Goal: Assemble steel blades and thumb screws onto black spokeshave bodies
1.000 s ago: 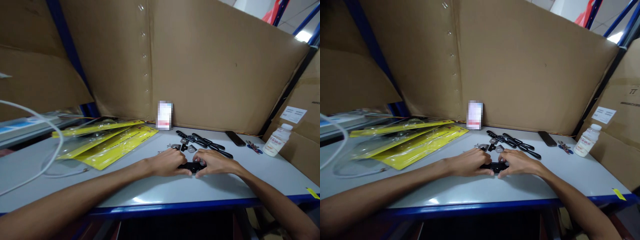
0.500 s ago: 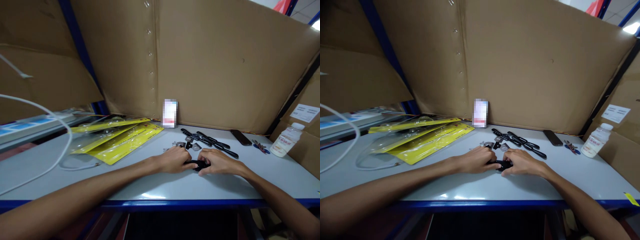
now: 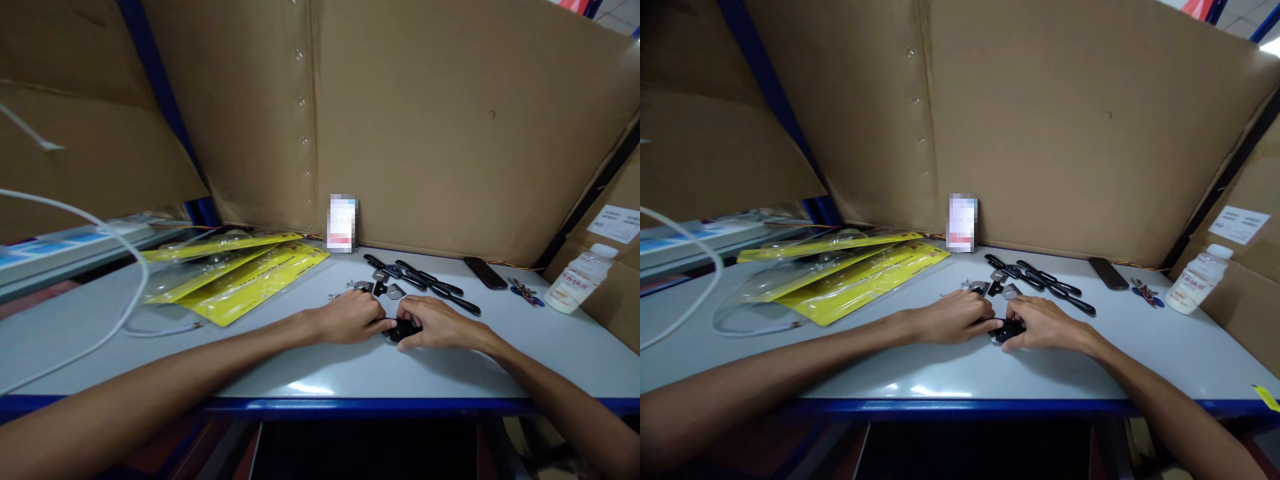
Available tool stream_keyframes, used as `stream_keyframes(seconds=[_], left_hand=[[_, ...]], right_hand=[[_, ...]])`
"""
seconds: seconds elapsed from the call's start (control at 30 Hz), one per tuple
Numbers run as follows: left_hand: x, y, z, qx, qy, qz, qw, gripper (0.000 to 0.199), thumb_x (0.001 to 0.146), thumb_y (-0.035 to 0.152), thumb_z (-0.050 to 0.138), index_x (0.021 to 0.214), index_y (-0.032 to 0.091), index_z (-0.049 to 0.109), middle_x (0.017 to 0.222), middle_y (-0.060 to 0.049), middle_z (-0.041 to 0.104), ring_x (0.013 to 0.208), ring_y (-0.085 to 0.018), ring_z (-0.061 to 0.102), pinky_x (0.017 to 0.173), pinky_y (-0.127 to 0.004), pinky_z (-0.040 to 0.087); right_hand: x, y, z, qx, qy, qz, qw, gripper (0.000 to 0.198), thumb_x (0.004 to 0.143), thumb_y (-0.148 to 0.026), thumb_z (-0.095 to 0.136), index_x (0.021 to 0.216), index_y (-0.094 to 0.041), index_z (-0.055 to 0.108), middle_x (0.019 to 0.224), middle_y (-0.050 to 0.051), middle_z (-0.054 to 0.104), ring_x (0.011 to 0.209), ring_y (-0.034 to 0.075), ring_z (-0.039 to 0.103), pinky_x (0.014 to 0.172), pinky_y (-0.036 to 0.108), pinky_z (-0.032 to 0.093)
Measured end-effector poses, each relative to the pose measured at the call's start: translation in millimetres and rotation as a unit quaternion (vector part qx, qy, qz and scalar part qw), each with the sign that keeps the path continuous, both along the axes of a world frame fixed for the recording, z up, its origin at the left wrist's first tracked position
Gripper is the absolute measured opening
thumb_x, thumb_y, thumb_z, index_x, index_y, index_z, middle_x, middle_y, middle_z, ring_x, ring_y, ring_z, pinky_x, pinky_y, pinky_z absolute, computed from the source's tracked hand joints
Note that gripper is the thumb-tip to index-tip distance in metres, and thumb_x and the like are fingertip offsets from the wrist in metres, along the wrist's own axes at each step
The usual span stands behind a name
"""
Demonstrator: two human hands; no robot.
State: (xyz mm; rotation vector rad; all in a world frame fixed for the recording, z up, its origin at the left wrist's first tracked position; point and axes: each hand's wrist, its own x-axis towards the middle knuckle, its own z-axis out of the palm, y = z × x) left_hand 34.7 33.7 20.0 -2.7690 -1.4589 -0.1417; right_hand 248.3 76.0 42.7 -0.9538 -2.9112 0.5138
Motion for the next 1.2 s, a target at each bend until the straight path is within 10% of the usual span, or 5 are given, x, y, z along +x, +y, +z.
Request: stream_keyframes(seconds=[1.2], left_hand=[[-7.0, 4.3, -2.8, 0.004, -0.013, -0.036, 0.999, 0.045, 0.100, 0.050, 0.055, 0.074, 0.017, 0.070, 0.060, -0.004, 0.066, 0.050, -0.014, 0.052, 0.050, -0.030, 0.020]], right_hand=[[-1.8, 2.9, -4.5, -0.066, 0.042, -0.007, 0.997, 0.030, 0.071, -0.027, 0.084, 0.087, -0.020, 0.059, 0.079, -0.002, 0.055, 0.073, 0.015, 0.049, 0.063, 0.027, 0.033]])
